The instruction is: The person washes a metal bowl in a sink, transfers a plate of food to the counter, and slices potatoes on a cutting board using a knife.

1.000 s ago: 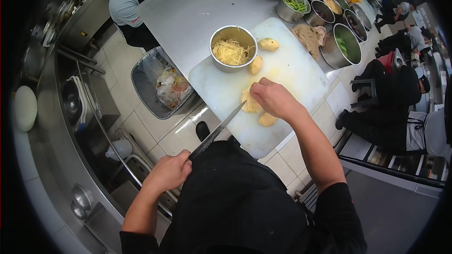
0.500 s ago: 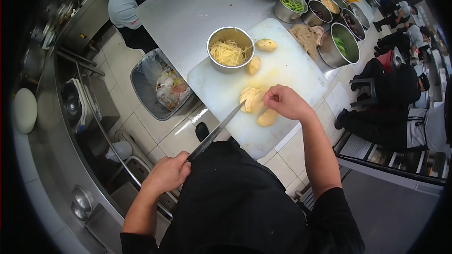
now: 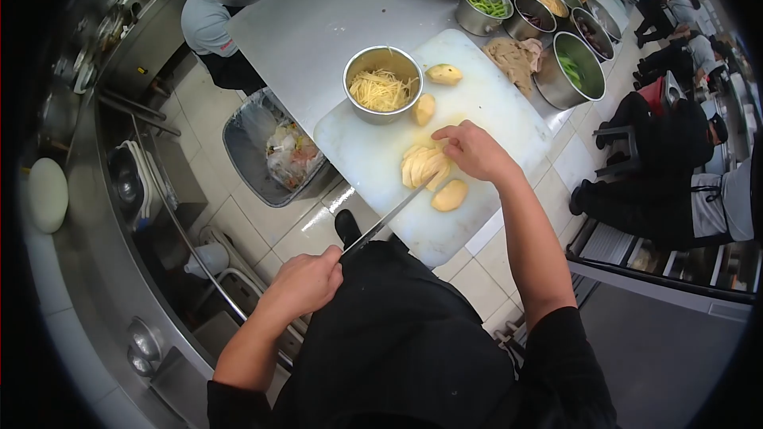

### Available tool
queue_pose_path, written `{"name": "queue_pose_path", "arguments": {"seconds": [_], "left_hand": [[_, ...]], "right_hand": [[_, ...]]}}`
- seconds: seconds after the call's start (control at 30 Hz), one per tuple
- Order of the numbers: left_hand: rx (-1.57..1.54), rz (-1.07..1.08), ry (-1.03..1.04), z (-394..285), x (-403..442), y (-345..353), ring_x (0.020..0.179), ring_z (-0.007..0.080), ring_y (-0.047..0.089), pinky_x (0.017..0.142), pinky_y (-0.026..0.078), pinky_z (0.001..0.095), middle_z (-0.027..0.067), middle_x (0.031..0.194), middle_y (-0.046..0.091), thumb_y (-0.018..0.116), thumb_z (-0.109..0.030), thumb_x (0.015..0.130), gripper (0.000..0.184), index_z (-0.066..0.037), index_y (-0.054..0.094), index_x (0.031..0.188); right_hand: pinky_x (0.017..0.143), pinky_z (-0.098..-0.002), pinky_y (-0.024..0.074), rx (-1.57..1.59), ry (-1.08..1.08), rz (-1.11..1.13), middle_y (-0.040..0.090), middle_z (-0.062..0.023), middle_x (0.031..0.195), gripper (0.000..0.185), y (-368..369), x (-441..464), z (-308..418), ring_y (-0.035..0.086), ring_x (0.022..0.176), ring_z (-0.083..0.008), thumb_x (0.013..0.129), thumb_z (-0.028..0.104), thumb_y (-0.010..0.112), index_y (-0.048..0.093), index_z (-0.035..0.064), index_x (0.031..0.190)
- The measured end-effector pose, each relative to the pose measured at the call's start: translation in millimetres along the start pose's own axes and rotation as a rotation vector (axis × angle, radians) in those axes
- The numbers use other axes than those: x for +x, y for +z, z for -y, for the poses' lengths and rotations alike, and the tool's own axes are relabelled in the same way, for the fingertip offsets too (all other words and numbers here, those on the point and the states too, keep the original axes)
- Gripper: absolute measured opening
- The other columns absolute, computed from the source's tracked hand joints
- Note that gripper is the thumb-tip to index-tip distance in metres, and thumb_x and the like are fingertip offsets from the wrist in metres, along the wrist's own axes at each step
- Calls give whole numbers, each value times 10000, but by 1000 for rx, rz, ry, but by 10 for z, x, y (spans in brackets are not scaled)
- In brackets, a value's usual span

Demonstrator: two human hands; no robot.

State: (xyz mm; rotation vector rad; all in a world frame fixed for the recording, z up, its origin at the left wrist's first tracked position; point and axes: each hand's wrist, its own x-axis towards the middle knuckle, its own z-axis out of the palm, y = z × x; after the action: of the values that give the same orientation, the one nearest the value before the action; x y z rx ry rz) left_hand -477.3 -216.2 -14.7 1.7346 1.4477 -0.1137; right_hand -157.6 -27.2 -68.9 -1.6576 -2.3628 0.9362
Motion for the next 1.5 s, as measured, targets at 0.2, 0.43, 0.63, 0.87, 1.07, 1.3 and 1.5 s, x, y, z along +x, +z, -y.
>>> {"name": "queue_pose_path", "arguments": {"seconds": [0.2, 0.43, 0.63, 0.87, 1.07, 1.3, 1.5], "left_hand": [[56, 14, -18, -4, -3, 12, 827, 478, 653, 761, 491, 583, 248, 784, 673, 518, -194, 984, 182, -14, 513, 1012], [100, -22, 0, -33, -22, -37, 828, 474, 657, 767, 500, 576, 239, 793, 682, 518, -193, 971, 178, -19, 512, 1006], [135, -20, -4, -58, -24, -105, 851, 468, 660, 771, 503, 565, 234, 818, 691, 513, -196, 968, 178, -22, 512, 1007], [119, -1, -28, -51, -15, -100, 862, 473, 660, 776, 501, 565, 239, 830, 693, 510, -204, 975, 190, -18, 515, 1012], [17, -53, -55, -16, -143, -142, 840, 481, 652, 760, 490, 575, 252, 780, 665, 531, -204, 978, 187, -27, 527, 1037], [1, -121, -121, 66, -165, -161, 777, 494, 643, 731, 484, 597, 256, 738, 645, 552, -206, 972, 181, -42, 534, 1044], [-20, -141, -115, 98, -182, -130, 783, 494, 644, 742, 482, 599, 258, 733, 644, 551, -209, 971, 183, -39, 535, 1035]], "right_hand": [[938, -393, 511, 59, 108, 217, 616, -132, 1029, 352, -120, 131, 35, 635, 980, -299, 905, 66, 597, 677, 113, 1245], [988, -409, 489, -93, 29, 329, 538, -149, 1214, 320, -148, 203, 89, 608, 1094, -325, 884, 48, 600, 661, 136, 1186], [943, -412, 508, -109, 46, 262, 567, -148, 1201, 184, -226, 194, 47, 620, 1068, -334, 871, 79, 636, 648, 63, 1054], [805, -322, 533, 248, 137, 41, 698, -105, 961, 124, -301, -1, -272, 656, 875, -210, 905, 82, 646, 682, 10, 1000], [800, -317, 539, 147, -49, -42, 698, -94, 946, 146, -332, -269, -210, 658, 853, -207, 930, 41, 605, 682, 24, 1053], [854, -447, 527, -196, -290, 134, 642, -148, 948, 188, -157, -293, 238, 641, 994, -336, 879, 37, 628, 714, 80, 1041], [876, -427, 544, -452, -317, 278, 652, -149, 1068, 286, 43, -183, 445, 656, 1046, -315, 840, 5, 601, 686, 68, 1105]]}}
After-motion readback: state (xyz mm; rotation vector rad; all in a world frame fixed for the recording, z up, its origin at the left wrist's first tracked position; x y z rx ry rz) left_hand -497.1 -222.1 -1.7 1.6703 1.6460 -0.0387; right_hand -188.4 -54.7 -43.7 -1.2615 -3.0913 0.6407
